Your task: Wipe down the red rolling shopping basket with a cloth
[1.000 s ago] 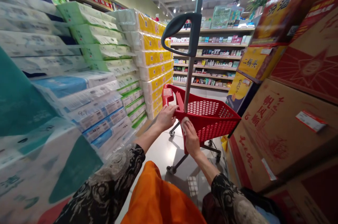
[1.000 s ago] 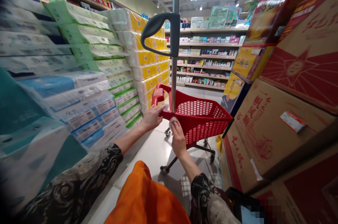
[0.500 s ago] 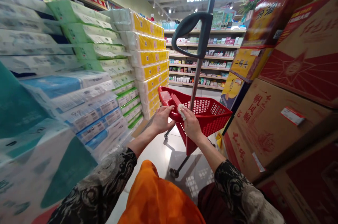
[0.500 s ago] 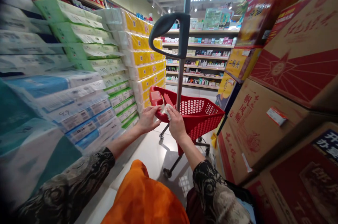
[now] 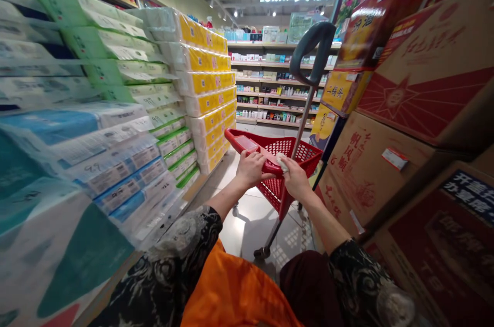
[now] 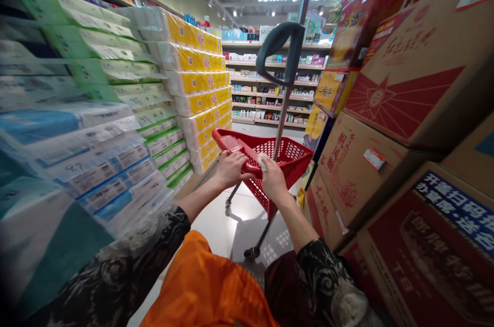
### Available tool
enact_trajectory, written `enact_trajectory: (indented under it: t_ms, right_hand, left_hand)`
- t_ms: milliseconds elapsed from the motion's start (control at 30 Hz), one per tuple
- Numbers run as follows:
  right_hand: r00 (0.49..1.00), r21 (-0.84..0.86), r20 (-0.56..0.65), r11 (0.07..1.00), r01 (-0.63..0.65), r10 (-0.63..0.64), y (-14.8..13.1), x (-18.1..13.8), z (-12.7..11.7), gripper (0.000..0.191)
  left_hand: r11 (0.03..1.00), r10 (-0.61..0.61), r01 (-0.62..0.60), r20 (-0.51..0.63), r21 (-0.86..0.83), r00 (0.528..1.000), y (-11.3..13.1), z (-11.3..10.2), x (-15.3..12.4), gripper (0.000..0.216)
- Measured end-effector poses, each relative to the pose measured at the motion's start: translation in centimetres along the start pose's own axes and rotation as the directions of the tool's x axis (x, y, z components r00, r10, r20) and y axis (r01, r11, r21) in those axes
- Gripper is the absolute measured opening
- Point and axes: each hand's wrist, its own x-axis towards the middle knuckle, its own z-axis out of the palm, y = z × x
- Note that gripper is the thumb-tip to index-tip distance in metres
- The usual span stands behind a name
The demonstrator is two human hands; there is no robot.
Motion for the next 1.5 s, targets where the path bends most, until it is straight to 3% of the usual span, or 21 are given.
enact_trajectory:
  t_ms: [100, 167, 233, 367, 467, 633, 800, 867, 967, 1067, 1267, 1333, 1500]
  right_hand:
    - [0.999, -0.006, -0.001, 0.999, -0.04, 0.04, 2.3, -0.2, -2.2, 0.044]
    - [0.998, -0.014, 0.018, 0.998, -0.066, 0.066, 3.4, -0.2, -3.4, 0.041]
    - [0.995, -0.034, 0.016, 0.994, -0.1, 0.1, 4.2, -0.2, -4.3, 0.04]
    - [0.99, -0.058, -0.025, 0.989, -0.14, 0.138, 5.4, 0.0, -5.4, 0.039]
    - [0.986, -0.068, -0.021, 0.983, -0.168, 0.167, 6.0, 0.3, -5.8, 0.041]
    - [0.972, -0.094, 0.006, 0.968, -0.234, 0.235, 7.5, 1.1, -7.1, 0.039]
    - [0.964, -0.135, -0.064, 0.955, -0.265, 0.258, 8.3, 1.4, -8.9, 0.038]
    - [0.979, -0.168, -0.08, 0.966, -0.196, 0.185, 7.0, 1.3, -7.9, 0.04]
    - [0.998, -0.229, -0.057, 0.973, -0.027, 0.015, 3.8, 1.3, -4.5, 0.044]
    - [0.995, -0.341, -0.086, 0.94, 0.016, -0.049, 1.9, 1.2, -2.1, 0.045]
    - [0.971, -0.434, -0.24, 0.894, -0.114, 0.008, 5.4, -0.1, -5.2, 0.043]
    - [0.957, -0.415, -0.289, 0.902, -0.119, -0.007, 5.7, 0.0, -4.9, 0.045]
    - [0.979, -0.332, -0.129, 0.937, 0.108, -0.159, 1.8, 1.6, 0.5, 0.049]
  left_hand:
    - [1.0, -0.015, 0.015, 0.003, 0.016, 1.0, 2.6, 0.2, 0.6, 0.052]
    - [1.0, -0.004, 0.004, 0.036, -0.004, 0.999, 3.0, 0.3, 1.0, 0.057]
    - [0.999, -0.014, 0.019, 0.096, -0.044, 0.995, 1.8, 0.4, 1.5, 0.063]
    - [0.986, -0.148, 0.159, 0.206, -0.041, 0.967, -3.0, 0.4, 2.2, 0.065]
    - [0.986, -0.159, 0.164, 0.206, -0.007, 0.965, -4.7, 0.6, 2.2, 0.061]
    - [0.989, -0.149, 0.144, 0.183, 0.037, 0.972, -2.4, 0.8, 1.9, 0.06]
    - [0.987, -0.147, 0.136, 0.139, 0.082, 0.979, 0.9, 1.0, 1.8, 0.062]
    - [0.987, -0.142, 0.132, 0.117, 0.089, 0.983, 1.8, 1.0, 1.9, 0.062]
    - [0.987, -0.13, 0.121, 0.087, 0.103, 0.988, 2.6, 1.1, 1.8, 0.06]
    - [0.991, -0.098, 0.091, 0.069, 0.099, 0.993, 2.5, 1.4, 1.4, 0.058]
    - [0.982, -0.178, 0.177, 0.014, 0.061, 0.984, 1.9, 2.5, 0.3, 0.067]
    - [0.982, -0.185, 0.186, -0.011, 0.045, 0.983, 2.1, 2.7, 0.0, 0.069]
    - [0.985, -0.17, 0.17, -0.014, 0.019, 0.985, 2.3, 2.2, 0.0, 0.066]
